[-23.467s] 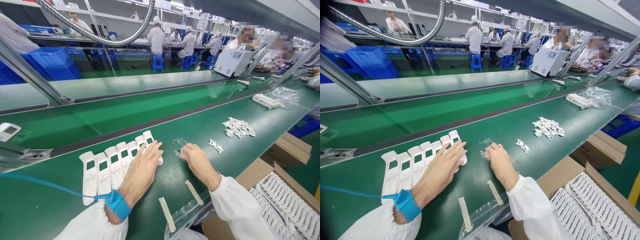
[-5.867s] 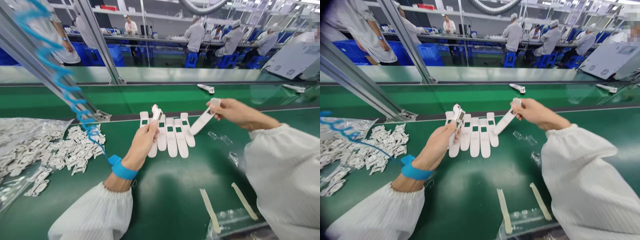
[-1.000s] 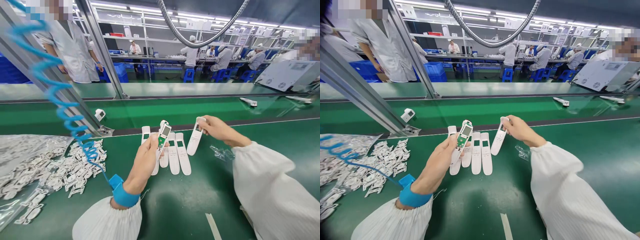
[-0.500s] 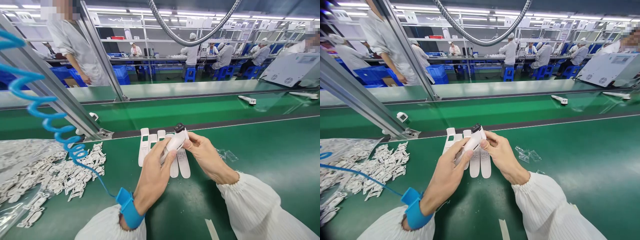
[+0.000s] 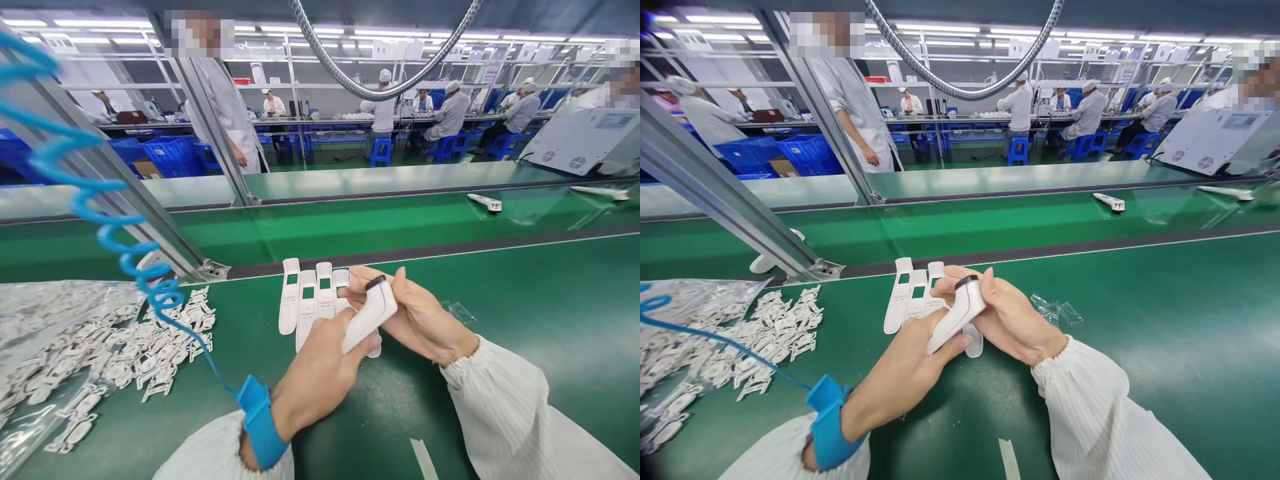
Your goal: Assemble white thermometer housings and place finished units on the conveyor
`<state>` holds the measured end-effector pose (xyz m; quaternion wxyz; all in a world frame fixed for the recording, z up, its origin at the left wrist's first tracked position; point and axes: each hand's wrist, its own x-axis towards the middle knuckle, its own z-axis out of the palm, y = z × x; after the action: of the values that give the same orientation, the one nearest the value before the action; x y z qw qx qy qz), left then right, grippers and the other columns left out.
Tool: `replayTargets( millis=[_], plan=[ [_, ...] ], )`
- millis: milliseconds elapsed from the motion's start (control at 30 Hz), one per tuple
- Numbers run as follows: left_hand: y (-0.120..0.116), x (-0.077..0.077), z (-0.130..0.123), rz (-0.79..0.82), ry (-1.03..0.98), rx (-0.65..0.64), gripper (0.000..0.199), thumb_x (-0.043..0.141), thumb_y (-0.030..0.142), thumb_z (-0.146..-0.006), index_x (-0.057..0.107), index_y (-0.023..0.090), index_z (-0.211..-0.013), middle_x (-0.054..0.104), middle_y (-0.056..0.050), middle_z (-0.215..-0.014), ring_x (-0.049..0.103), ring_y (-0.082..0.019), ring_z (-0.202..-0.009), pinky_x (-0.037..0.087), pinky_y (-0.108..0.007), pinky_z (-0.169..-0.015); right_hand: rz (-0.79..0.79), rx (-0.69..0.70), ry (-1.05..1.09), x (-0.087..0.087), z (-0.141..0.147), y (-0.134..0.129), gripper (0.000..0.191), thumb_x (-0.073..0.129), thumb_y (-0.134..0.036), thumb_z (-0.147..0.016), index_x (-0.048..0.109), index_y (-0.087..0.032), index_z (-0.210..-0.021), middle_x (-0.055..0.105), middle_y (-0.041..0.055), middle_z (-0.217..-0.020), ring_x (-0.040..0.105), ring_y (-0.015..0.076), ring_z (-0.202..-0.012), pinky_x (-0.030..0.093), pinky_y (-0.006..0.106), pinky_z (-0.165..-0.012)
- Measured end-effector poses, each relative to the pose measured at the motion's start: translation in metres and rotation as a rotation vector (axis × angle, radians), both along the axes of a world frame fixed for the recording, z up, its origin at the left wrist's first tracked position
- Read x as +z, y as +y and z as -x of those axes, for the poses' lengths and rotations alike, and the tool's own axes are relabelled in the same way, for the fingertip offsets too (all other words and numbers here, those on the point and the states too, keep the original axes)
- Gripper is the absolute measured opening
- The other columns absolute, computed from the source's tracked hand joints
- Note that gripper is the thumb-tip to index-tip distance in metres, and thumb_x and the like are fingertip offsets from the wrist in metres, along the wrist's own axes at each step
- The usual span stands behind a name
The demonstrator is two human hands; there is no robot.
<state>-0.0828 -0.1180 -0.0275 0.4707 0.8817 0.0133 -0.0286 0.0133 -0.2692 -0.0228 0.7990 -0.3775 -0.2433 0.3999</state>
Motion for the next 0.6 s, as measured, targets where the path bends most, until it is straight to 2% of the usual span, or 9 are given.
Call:
replayTargets(
  millis=[67,133,200,267,367,433,500,600],
  plan=[
    [0.002,0.006,-0.002,-0.014,0.006,0.032,0.026,0.051,0.046,-0.093,0.062,0.024,-0.101,0.067,-0.001,-0.087,0.056,-0.018,-0.073,0.037,-0.027,-0.065,0.021,0.019,-0.012,0.003,0.002,0.000,0.046,0.051,-0.057,-0.095,0.068,-0.019,-0.113,0.063,0.0091,-0.115,0.056,0.0225,-0.114,0.044,0.039,-0.102],
    [0.001,0.009,-0.003,-0.048,-0.076,0.144,0.038,0.058,0.048,-0.089,0.055,0.027,-0.121,0.068,-0.002,-0.103,0.061,-0.020,-0.084,0.042,-0.028,-0.070,0.031,-0.010,-0.006,0.005,0.007,0.004,0.043,0.052,-0.055,-0.095,0.069,-0.018,-0.109,0.063,0.0099,-0.113,0.057,0.0219,-0.109,0.047,0.036,-0.095],
    [-0.004,0.007,-0.003,-0.125,-0.247,0.252,0.053,0.063,0.048,-0.087,0.046,0.029,-0.134,0.064,-0.003,-0.124,0.061,-0.023,-0.105,0.045,-0.031,-0.084,0.037,-0.062,0.021,0.004,0.013,0.009,0.036,0.055,-0.051,-0.095,0.069,-0.019,-0.105,0.063,0.0079,-0.105,0.059,0.0186,-0.097,0.050,0.032,-0.085],
    [-0.011,0.004,-0.002,-0.225,-0.407,0.304,0.053,0.058,0.044,-0.091,0.044,0.031,-0.140,0.057,-0.004,-0.137,0.055,-0.024,-0.121,0.042,-0.033,-0.098,0.051,-0.088,0.075,0.002,0.021,0.013,0.024,0.061,-0.042,-0.094,0.068,-0.020,-0.091,0.062,0.0039,-0.091,0.057,0.0141,-0.082,0.050,0.028,-0.077],
    [-0.020,0.000,0.002,-0.282,-0.479,0.325,0.043,0.052,0.040,-0.095,0.052,0.028,-0.136,0.059,-0.005,-0.136,0.056,-0.025,-0.123,0.042,-0.032,-0.098,0.028,-0.088,0.149,0.000,0.032,0.016,0.015,0.064,-0.027,-0.092,0.064,-0.020,-0.079,0.060,0.0005,-0.082,0.056,0.0119,-0.077,0.050,0.028,-0.082],
    [-0.019,0.002,0.005,-0.276,-0.490,0.346,0.042,0.054,0.040,-0.094,0.057,0.025,-0.133,0.062,-0.008,-0.131,0.058,-0.025,-0.119,0.044,-0.032,-0.095,-0.005,-0.073,0.170,0.000,0.036,0.017,0.007,0.061,-0.022,-0.092,0.067,-0.022,-0.087,0.063,0.0019,-0.090,0.059,0.0135,-0.086,0.049,0.031,-0.089],
    [-0.012,0.006,0.005,-0.255,-0.485,0.346,0.040,0.055,0.039,-0.093,0.059,0.025,-0.131,0.063,-0.008,-0.129,0.060,-0.025,-0.116,0.045,-0.032,-0.095,-0.015,-0.078,0.183,0.001,0.033,0.019,0.010,0.061,-0.021,-0.090,0.069,-0.023,-0.097,0.065,0.0032,-0.096,0.060,0.0156,-0.093,0.049,0.033,-0.093],
    [-0.004,0.015,-0.008,-0.114,-0.387,0.297,0.040,0.061,0.037,-0.089,0.062,0.030,-0.128,0.064,-0.005,-0.127,0.060,-0.026,-0.116,0.047,-0.033,-0.097,0.001,-0.192,0.203,0.002,0.021,0.028,0.017,0.069,-0.029,-0.085,0.069,-0.023,-0.101,0.067,0.0046,-0.101,0.062,0.0192,-0.096,0.050,0.036,-0.094]
  ],
)
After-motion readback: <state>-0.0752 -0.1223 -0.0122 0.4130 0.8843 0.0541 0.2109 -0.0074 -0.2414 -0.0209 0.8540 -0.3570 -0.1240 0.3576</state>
